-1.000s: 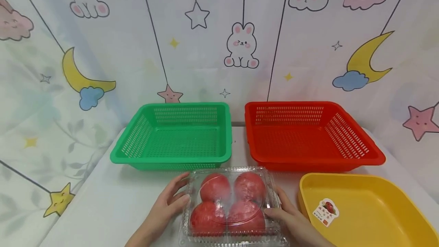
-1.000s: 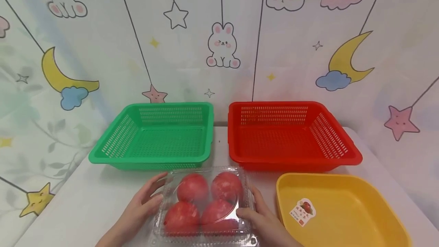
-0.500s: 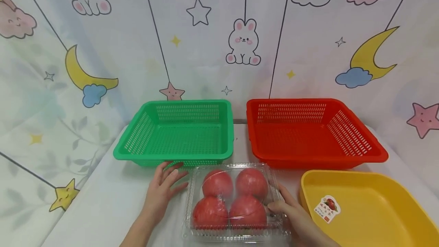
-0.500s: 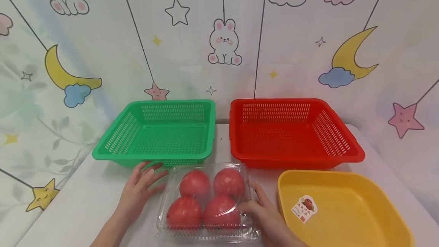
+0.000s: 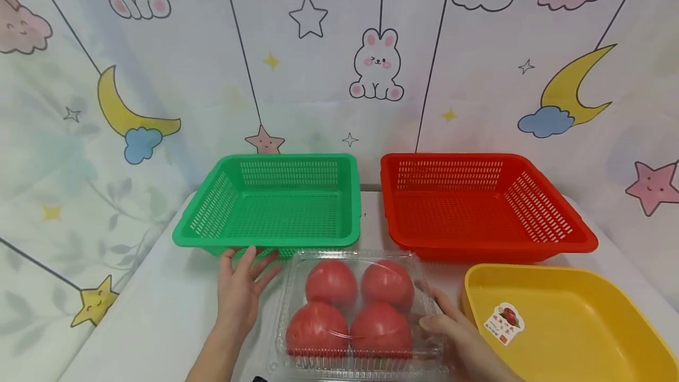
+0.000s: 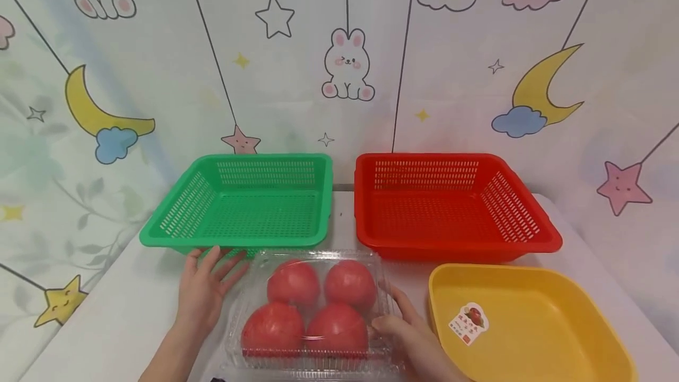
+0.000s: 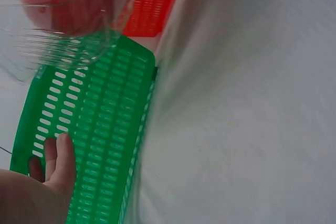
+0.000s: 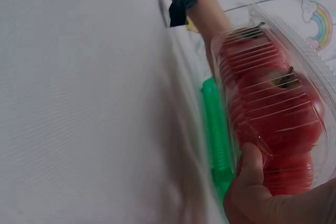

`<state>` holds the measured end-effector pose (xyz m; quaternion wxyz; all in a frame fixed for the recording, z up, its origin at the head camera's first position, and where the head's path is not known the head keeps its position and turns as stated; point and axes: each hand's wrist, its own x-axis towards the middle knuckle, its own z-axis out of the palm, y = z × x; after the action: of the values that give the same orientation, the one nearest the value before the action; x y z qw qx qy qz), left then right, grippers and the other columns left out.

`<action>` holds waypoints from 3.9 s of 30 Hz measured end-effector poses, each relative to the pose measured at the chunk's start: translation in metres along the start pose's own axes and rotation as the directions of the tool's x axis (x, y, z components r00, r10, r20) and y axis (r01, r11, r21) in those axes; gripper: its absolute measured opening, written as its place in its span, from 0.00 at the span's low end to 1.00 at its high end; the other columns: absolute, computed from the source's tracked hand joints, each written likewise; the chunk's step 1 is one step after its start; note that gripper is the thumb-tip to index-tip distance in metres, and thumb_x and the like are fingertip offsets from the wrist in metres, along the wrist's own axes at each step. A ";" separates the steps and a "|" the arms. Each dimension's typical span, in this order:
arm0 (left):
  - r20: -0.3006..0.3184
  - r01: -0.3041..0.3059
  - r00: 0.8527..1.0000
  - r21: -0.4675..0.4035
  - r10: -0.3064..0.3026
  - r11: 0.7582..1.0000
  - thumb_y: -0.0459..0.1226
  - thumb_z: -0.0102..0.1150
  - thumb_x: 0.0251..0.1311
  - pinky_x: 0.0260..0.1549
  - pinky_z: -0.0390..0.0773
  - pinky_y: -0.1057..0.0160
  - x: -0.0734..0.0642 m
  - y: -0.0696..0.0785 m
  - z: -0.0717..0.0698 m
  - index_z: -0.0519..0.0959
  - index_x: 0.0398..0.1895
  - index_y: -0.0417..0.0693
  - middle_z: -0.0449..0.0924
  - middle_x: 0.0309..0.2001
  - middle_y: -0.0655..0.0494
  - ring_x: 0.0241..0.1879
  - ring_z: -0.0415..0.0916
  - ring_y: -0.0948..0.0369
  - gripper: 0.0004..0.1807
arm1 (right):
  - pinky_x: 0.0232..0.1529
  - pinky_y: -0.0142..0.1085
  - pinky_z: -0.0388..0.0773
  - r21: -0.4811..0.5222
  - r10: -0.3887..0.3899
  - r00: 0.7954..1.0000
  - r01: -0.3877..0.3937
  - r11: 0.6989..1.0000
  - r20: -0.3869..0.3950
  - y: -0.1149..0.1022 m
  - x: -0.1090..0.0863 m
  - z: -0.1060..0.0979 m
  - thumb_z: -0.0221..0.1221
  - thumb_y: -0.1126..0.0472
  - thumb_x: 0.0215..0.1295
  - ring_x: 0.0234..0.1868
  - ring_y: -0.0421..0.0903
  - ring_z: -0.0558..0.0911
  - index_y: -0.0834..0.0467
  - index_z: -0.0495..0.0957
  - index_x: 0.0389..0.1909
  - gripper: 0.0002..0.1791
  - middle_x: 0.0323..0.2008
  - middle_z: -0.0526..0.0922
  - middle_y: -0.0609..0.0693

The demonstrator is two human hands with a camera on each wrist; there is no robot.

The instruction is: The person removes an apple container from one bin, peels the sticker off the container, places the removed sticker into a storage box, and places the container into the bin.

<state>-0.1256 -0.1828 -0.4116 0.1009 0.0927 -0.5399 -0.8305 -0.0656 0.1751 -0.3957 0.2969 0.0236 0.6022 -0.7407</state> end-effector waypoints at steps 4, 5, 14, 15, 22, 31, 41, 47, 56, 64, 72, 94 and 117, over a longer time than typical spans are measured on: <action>-0.064 -0.019 0.998 -0.127 0.011 0.992 0.42 0.49 0.78 0.54 0.79 0.51 0.003 0.002 0.009 0.57 0.61 0.50 0.71 0.55 0.47 0.52 0.82 0.54 0.18 | 0.61 0.61 0.70 0.026 0.019 1.000 -0.019 0.999 0.007 -0.016 -0.010 0.005 0.48 0.51 0.74 0.64 0.62 0.66 0.46 0.31 0.81 0.44 0.74 0.50 0.67; -0.079 -0.025 0.997 -0.155 0.013 0.988 0.42 0.50 0.77 0.54 0.79 0.52 0.004 0.002 0.011 0.57 0.61 0.50 0.72 0.54 0.46 0.51 0.82 0.55 0.18 | 0.61 0.61 0.70 0.038 0.017 1.000 -0.017 0.999 0.012 -0.020 -0.012 0.005 0.48 0.51 0.74 0.64 0.62 0.66 0.45 0.31 0.81 0.44 0.74 0.52 0.66; -0.113 -0.046 0.993 -0.211 0.022 0.976 0.37 0.53 0.75 0.45 0.83 0.59 0.004 -0.003 0.013 0.56 0.62 0.53 0.76 0.53 0.50 0.45 0.85 0.57 0.21 | 0.60 0.53 0.71 0.050 -0.067 0.995 0.070 0.996 -0.069 -0.055 -0.016 0.015 0.49 0.54 0.73 0.67 0.59 0.57 0.44 0.37 0.81 0.42 0.74 0.49 0.56; -0.116 -0.032 0.993 -0.223 0.006 0.974 0.37 0.54 0.75 0.44 0.84 0.60 0.004 -0.003 0.013 0.56 0.63 0.53 0.76 0.54 0.50 0.44 0.85 0.58 0.22 | 0.60 0.53 0.71 0.060 -0.067 0.994 0.072 0.996 -0.086 -0.061 -0.015 0.016 0.49 0.54 0.73 0.68 0.59 0.55 0.43 0.38 0.80 0.42 0.74 0.48 0.55; -0.133 0.011 0.990 -0.207 -0.039 0.978 0.38 0.52 0.76 0.45 0.83 0.64 0.007 -0.004 0.012 0.53 0.65 0.53 0.67 0.64 0.49 0.47 0.82 0.61 0.23 | 0.60 0.48 0.74 0.069 -0.156 0.984 0.162 0.984 -0.088 -0.101 -0.002 0.027 0.50 0.55 0.72 0.67 0.54 0.62 0.44 0.43 0.77 0.38 0.71 0.56 0.52; -0.109 0.000 0.994 -0.298 -0.033 0.955 0.33 0.52 0.75 0.45 0.83 0.56 0.008 -0.002 0.011 0.56 0.59 0.52 0.77 0.50 0.49 0.38 0.87 0.55 0.19 | 0.60 0.44 0.75 0.050 -0.272 0.962 0.272 0.961 -0.020 -0.131 0.026 0.038 0.53 0.57 0.72 0.68 0.52 0.64 0.44 0.52 0.71 0.31 0.69 0.61 0.50; -0.089 0.011 0.995 -0.300 -0.039 0.954 0.33 0.50 0.76 0.49 0.82 0.55 0.010 -0.002 0.010 0.56 0.58 0.54 0.69 0.57 0.47 0.39 0.86 0.54 0.17 | 0.55 0.45 0.78 0.089 -0.223 0.971 0.230 0.969 -0.082 -0.158 0.084 0.055 0.55 0.58 0.68 0.64 0.55 0.68 0.48 0.59 0.68 0.29 0.66 0.66 0.54; -0.080 0.019 0.996 -0.306 -0.046 0.952 0.33 0.49 0.76 0.49 0.81 0.55 0.010 -0.001 0.007 0.55 0.59 0.53 0.65 0.57 0.45 0.39 0.86 0.54 0.17 | 0.55 0.48 0.79 0.148 -0.186 0.979 0.196 0.969 -0.078 -0.162 0.119 0.070 0.57 0.57 0.66 0.63 0.57 0.69 0.49 0.62 0.60 0.23 0.65 0.67 0.56; -0.074 0.017 0.996 -0.296 -0.040 0.955 0.36 0.52 0.75 0.49 0.82 0.55 0.011 -0.002 0.010 0.54 0.56 0.54 0.64 0.56 0.46 0.39 0.86 0.55 0.18 | 0.51 0.48 0.81 0.107 -0.161 0.984 0.168 0.980 -0.077 -0.153 0.166 0.092 0.58 0.56 0.65 0.60 0.57 0.69 0.52 0.60 0.67 0.30 0.61 0.69 0.56; -0.078 0.031 0.995 -0.309 -0.058 0.951 0.36 0.52 0.76 0.50 0.81 0.54 0.010 -0.001 0.014 0.56 0.53 0.52 0.63 0.58 0.46 0.39 0.85 0.56 0.15 | 0.53 0.55 0.79 0.075 -0.108 0.975 0.124 0.989 -0.194 -0.140 0.197 0.110 0.62 0.56 0.61 0.64 0.62 0.65 0.51 0.54 0.75 0.42 0.66 0.64 0.57; -0.107 0.040 0.991 -0.310 -0.076 0.950 0.37 0.54 0.74 0.48 0.82 0.55 0.007 -0.002 0.012 0.63 0.51 0.45 0.75 0.49 0.49 0.38 0.86 0.56 0.12 | 0.52 0.58 0.79 0.071 -0.065 0.974 0.082 0.994 -0.215 -0.126 0.213 0.118 0.65 0.56 0.58 0.62 0.67 0.68 0.51 0.51 0.78 0.49 0.69 0.60 0.61; -0.117 0.063 0.986 -0.396 -0.119 0.916 0.35 0.56 0.73 0.47 0.82 0.55 0.006 -0.001 0.011 0.63 0.44 0.43 0.77 0.46 0.49 0.37 0.87 0.53 0.11 | 0.50 0.63 0.76 -0.220 0.015 0.971 -0.070 0.973 -0.241 -0.121 0.224 0.122 0.62 0.57 0.62 0.50 0.64 0.69 0.63 0.67 0.64 0.31 0.64 0.64 0.59; -0.122 0.052 0.986 -0.414 -0.112 0.909 0.35 0.58 0.72 0.43 0.84 0.57 0.006 -0.003 0.010 0.66 0.43 0.45 0.80 0.44 0.51 0.37 0.87 0.54 0.10 | 0.71 0.51 0.61 -0.050 -0.073 0.977 0.064 0.997 -0.201 -0.129 0.211 0.120 0.59 0.61 0.66 0.74 0.62 0.60 0.65 0.56 0.76 0.40 0.74 0.58 0.65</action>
<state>-0.1342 -0.1739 -0.4106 0.1215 0.1514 -0.3409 -0.9198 -0.2606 -0.0081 -0.3325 0.2086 0.0716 0.6457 -0.7310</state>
